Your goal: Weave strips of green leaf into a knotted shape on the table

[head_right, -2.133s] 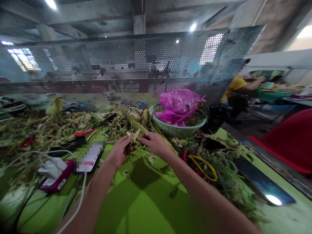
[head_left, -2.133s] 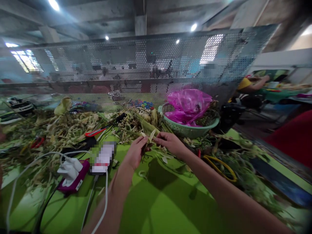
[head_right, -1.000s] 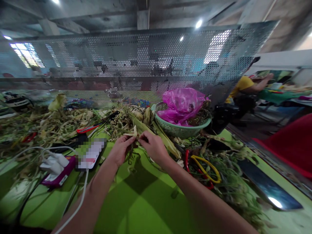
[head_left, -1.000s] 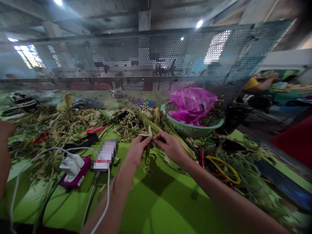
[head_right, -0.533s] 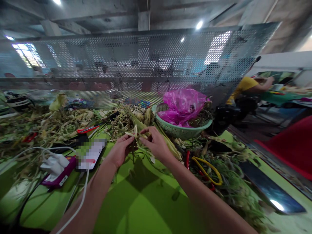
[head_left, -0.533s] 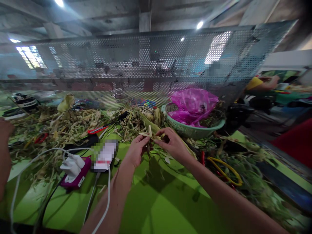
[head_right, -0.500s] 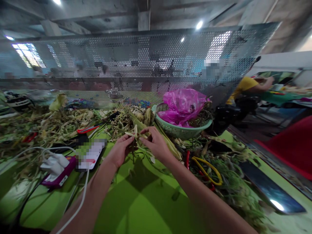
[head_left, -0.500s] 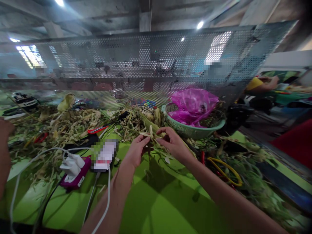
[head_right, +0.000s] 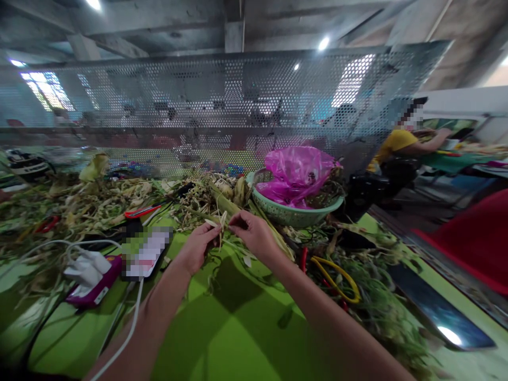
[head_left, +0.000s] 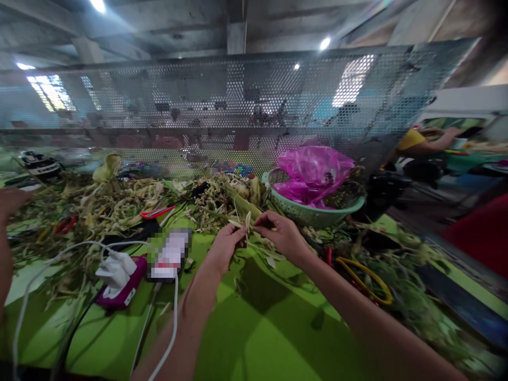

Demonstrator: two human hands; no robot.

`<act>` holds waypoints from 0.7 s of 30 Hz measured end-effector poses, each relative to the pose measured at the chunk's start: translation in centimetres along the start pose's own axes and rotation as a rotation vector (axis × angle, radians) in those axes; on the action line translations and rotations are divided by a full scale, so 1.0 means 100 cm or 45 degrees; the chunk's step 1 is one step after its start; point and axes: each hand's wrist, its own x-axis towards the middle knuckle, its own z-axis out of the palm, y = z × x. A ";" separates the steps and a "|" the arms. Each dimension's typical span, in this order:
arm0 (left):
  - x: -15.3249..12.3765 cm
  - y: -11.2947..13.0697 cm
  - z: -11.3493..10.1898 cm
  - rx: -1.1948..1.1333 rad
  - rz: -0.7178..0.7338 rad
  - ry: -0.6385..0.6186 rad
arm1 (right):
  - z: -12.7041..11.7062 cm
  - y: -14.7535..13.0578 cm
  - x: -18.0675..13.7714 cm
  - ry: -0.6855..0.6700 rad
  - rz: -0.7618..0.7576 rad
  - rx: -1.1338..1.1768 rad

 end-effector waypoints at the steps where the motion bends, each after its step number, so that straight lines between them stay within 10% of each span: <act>1: 0.000 0.000 0.000 -0.019 0.007 0.005 | 0.000 0.001 0.001 0.010 0.006 0.007; 9: -0.001 0.003 -0.001 0.119 0.021 -0.142 | -0.006 0.003 0.003 -0.243 0.232 0.267; 21: -0.003 -0.004 0.004 0.338 0.063 -0.252 | -0.002 0.001 0.003 0.075 0.063 0.067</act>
